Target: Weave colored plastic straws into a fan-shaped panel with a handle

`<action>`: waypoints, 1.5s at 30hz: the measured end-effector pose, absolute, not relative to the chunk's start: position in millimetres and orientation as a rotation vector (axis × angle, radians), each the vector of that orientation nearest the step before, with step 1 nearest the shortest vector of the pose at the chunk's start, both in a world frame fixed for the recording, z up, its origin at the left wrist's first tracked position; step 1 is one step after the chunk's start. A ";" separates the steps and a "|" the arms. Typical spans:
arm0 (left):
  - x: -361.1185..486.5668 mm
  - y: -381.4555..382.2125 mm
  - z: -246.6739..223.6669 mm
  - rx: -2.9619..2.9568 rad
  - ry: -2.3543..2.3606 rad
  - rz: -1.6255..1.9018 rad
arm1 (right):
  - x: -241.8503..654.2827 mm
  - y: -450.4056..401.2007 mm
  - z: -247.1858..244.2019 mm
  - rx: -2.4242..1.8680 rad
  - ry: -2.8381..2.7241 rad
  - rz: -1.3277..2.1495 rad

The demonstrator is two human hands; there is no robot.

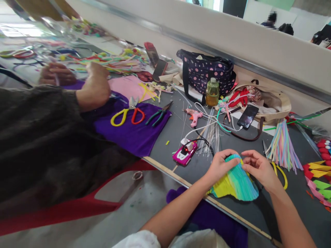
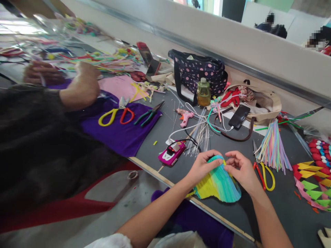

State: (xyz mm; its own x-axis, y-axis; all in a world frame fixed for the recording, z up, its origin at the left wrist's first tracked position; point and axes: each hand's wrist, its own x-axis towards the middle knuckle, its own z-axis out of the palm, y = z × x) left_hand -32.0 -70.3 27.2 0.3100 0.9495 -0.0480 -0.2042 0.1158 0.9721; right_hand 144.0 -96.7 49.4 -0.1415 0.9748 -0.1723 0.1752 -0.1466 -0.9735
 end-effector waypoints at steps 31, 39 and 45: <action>-33.5 -58.2 19.3 0.505 0.721 0.766 | 123.2 -129.2 29.6 -1.689 -1.947 0.131; -32.1 -59.2 19.6 0.506 0.710 0.782 | 118.8 -128.5 26.0 -1.770 -1.819 0.151; -31.2 -60.2 16.1 0.495 0.665 0.754 | 115.0 -127.2 28.2 -1.722 -1.681 0.333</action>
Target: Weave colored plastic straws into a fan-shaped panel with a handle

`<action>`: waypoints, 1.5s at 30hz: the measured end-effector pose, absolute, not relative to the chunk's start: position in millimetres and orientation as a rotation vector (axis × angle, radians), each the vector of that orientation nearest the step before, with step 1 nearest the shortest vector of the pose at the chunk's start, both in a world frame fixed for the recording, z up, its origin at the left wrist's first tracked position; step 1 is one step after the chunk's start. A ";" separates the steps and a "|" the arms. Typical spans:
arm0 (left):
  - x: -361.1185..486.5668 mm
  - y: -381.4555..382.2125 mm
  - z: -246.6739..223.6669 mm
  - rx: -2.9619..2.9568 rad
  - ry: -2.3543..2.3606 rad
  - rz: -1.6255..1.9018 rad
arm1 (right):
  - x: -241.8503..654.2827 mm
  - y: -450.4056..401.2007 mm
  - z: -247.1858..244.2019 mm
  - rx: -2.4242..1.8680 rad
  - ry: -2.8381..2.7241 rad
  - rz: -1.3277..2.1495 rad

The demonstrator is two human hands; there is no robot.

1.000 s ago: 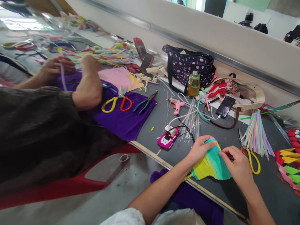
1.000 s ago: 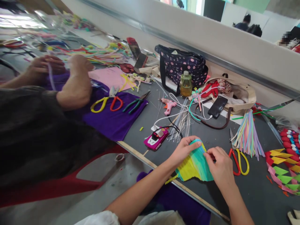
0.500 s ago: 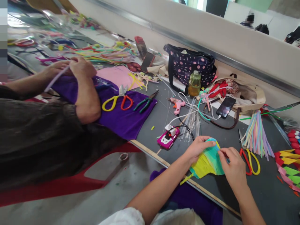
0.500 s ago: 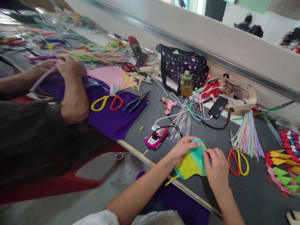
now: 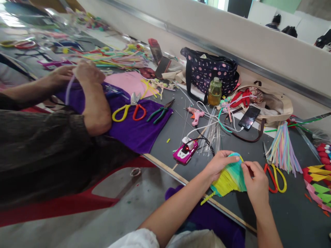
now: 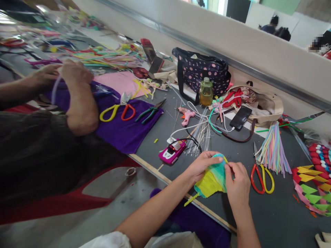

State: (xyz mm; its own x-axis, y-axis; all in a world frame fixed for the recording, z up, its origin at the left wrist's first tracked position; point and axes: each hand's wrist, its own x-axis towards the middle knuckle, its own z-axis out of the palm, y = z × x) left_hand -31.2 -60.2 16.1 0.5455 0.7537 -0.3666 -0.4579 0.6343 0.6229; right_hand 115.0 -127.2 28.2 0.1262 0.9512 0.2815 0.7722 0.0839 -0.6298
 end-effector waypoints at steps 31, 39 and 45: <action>-28.3 -71.5 19.1 1.263 0.896 1.049 | 130.7 -126.0 52.0 -1.570 -1.429 1.012; -31.9 -68.7 19.5 1.081 0.850 1.003 | 137.1 -125.4 52.5 -1.432 -1.833 0.589; -32.9 -69.4 19.0 0.964 0.793 0.933 | 143.1 -113.8 58.1 -1.207 -2.111 0.271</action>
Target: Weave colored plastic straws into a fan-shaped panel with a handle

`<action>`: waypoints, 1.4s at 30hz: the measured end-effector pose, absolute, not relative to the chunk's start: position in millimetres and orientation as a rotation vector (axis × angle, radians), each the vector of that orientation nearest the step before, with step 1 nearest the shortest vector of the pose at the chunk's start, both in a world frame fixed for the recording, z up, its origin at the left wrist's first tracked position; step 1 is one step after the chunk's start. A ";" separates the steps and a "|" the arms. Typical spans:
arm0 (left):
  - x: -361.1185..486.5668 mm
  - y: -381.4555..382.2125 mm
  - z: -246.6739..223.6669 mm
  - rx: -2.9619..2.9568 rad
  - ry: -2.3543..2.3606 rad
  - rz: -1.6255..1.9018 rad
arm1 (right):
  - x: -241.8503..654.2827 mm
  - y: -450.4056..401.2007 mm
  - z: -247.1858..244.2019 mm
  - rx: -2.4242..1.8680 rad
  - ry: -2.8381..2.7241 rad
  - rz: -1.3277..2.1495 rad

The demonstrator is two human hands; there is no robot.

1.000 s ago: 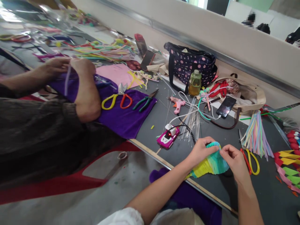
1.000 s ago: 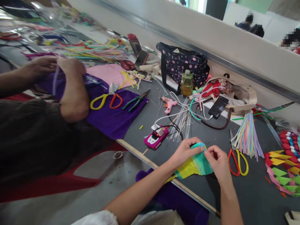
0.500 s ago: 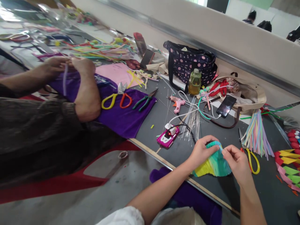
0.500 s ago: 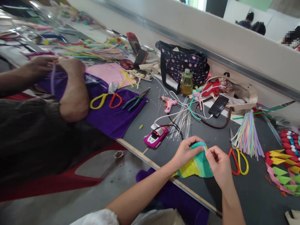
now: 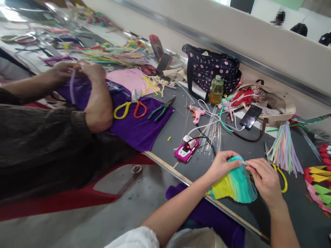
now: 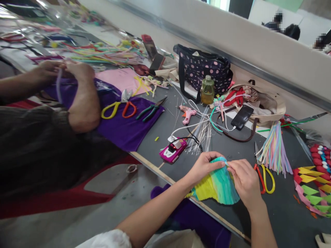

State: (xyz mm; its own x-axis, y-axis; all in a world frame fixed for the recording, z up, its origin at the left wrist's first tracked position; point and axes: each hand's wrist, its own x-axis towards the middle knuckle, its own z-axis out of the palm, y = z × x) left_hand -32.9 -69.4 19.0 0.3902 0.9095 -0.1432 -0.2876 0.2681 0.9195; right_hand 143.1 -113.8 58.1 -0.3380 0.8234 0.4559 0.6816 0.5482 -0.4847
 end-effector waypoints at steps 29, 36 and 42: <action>-40.7 -71.7 19.2 0.729 0.607 0.653 | 135.6 -86.7 13.8 -1.378 -1.238 1.241; -40.4 -68.4 16.8 0.629 0.653 0.713 | 131.9 -92.5 20.1 -1.511 -1.282 0.971; -43.7 -67.6 14.8 0.623 0.600 0.694 | 129.8 -98.1 26.2 -1.532 -1.427 0.781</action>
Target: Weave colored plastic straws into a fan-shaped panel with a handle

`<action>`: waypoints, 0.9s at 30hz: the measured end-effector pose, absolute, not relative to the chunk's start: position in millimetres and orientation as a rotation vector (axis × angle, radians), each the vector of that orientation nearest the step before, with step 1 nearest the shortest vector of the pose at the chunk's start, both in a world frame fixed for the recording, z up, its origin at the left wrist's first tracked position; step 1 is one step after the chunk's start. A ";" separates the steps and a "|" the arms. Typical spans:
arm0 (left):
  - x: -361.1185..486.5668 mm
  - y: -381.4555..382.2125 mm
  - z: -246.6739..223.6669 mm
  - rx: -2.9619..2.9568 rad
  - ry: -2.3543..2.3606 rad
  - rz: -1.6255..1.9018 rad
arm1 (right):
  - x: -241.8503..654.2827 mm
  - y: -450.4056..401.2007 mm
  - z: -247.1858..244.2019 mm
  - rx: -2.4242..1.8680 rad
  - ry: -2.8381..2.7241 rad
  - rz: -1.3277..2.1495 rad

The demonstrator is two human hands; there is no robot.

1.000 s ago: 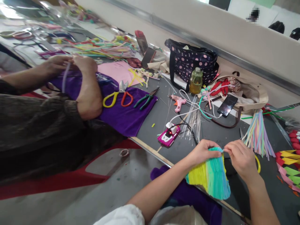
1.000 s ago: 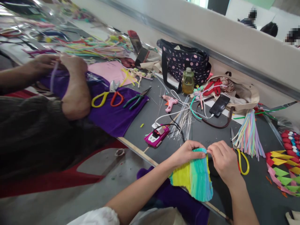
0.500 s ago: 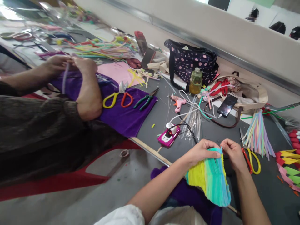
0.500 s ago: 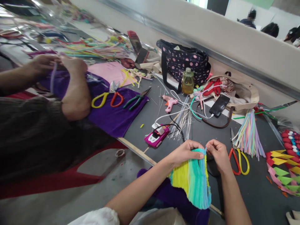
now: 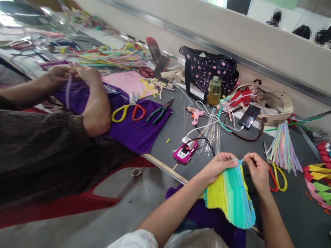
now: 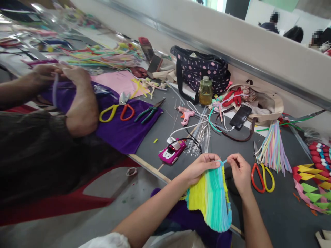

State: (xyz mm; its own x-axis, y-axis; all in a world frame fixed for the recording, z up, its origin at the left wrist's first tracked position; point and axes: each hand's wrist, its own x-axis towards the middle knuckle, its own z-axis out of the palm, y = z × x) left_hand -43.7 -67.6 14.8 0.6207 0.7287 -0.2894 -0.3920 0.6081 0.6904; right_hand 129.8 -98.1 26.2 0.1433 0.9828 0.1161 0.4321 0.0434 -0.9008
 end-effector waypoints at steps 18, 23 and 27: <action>-36.2 -70.0 14.0 0.536 0.503 0.924 | 96.9 -122.1 6.3 -1.401 -1.151 0.844; -38.8 -69.1 19.5 0.576 0.560 0.949 | 107.6 -117.2 20.6 -1.290 -1.171 1.124; -41.6 -69.3 22.6 0.669 0.623 0.957 | 120.7 -112.3 34.7 -1.238 -1.238 1.301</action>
State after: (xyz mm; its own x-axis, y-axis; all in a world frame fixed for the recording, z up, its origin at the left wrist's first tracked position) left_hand -41.6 -69.3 22.6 0.4379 0.8807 -0.1807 -0.5211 0.4125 0.7472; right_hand 120.7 -112.3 34.7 -0.0666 0.9955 -0.0675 0.0179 -0.0664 -0.9976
